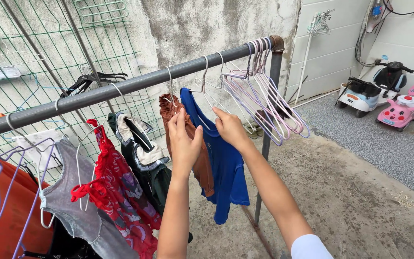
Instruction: The person places garments onto hangers, hangs them on a drying rack, and arranges the clothes along the rack by hand.
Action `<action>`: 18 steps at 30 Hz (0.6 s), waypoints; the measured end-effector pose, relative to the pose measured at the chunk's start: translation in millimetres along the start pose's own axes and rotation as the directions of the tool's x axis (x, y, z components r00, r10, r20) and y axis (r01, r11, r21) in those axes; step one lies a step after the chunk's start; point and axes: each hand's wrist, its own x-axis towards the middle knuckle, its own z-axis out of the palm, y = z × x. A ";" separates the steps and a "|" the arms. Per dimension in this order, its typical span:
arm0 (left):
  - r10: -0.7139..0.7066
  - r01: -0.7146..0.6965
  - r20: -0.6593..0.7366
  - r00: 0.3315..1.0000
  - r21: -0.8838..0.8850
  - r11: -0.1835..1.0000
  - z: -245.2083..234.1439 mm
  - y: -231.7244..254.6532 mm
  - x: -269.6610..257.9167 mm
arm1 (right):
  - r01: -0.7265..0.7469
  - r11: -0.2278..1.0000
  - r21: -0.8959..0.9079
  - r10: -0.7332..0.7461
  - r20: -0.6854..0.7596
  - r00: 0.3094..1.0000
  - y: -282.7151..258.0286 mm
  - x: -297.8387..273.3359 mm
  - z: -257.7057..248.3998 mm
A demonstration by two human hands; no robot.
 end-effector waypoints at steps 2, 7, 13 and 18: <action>-0.017 0.018 0.018 1.000 -0.052 0.998 4.4 3.2 -4.4 | -0.037 0.997 -0.066 0.035 -0.022 0.999 -5.0 -0.8 -14.1; -0.016 0.016 -0.005 1.000 -0.043 0.999 9.3 4.3 -4.0 | 0.131 0.868 -0.480 -0.268 -0.230 0.935 18.1 22.5 -27.8; -0.001 -0.001 -0.053 0.999 -0.036 0.999 29.1 7.8 5.3 | -0.056 0.896 -0.440 0.050 -0.024 0.998 68.9 22.1 -11.6; -0.014 0.011 -0.035 0.999 -0.068 0.998 50.2 12.1 10.8 | -0.120 0.875 -0.468 0.061 -0.140 0.988 114.5 25.8 -34.3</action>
